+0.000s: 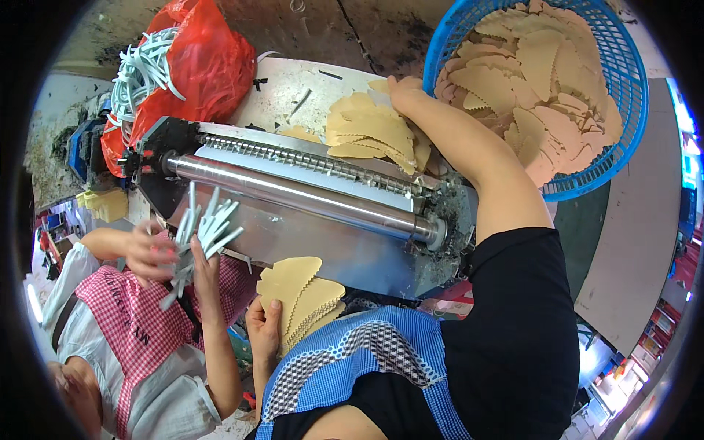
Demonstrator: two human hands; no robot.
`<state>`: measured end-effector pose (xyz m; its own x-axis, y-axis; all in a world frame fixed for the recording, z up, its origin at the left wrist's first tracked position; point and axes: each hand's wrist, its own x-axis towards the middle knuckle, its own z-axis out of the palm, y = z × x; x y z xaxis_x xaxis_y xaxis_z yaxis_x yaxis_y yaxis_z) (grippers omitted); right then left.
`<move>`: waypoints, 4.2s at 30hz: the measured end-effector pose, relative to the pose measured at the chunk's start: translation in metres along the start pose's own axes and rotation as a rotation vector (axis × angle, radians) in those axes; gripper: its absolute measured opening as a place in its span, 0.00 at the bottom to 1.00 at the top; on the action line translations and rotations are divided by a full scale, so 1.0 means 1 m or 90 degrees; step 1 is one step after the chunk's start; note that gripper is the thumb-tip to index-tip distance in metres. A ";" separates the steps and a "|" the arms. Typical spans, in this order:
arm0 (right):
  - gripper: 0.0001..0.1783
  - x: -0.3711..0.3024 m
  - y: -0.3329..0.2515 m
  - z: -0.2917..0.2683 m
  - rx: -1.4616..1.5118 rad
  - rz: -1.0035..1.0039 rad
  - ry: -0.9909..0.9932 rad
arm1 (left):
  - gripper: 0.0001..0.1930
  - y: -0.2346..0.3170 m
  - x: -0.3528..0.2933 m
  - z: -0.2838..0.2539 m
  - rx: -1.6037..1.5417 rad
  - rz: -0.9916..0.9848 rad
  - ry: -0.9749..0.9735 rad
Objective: The person takes cut pieces from a workstation, sorts and aligns them by hand into stacks, and secures the bundles with rubber bands.
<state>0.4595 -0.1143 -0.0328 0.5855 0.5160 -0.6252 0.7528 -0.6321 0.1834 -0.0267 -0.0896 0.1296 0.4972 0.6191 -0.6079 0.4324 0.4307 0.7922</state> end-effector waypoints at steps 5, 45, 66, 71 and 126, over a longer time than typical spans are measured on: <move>0.33 0.011 0.013 0.010 -0.102 -0.051 0.079 | 0.09 0.002 0.005 0.005 0.056 -0.019 0.002; 0.21 -0.062 -0.024 0.022 0.311 -0.257 0.202 | 0.12 -0.011 -0.015 0.006 -0.007 0.057 -0.023; 0.06 -0.079 -0.012 -0.088 0.383 -0.388 0.257 | 0.11 -0.021 -0.024 -0.004 -0.022 0.044 0.024; 0.17 -0.037 -0.017 0.007 0.154 -0.524 0.239 | 0.10 0.001 -0.020 0.000 0.091 0.089 0.000; 0.12 -0.364 -0.145 0.063 0.419 -0.394 0.609 | 0.15 -0.029 0.035 0.003 -0.042 -0.002 -0.386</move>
<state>0.1185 -0.2473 0.1205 0.3843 0.8506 0.3589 0.8443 -0.1666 -0.5093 -0.0195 -0.0828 0.0851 0.8441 0.1411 -0.5173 0.3968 0.4844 0.7797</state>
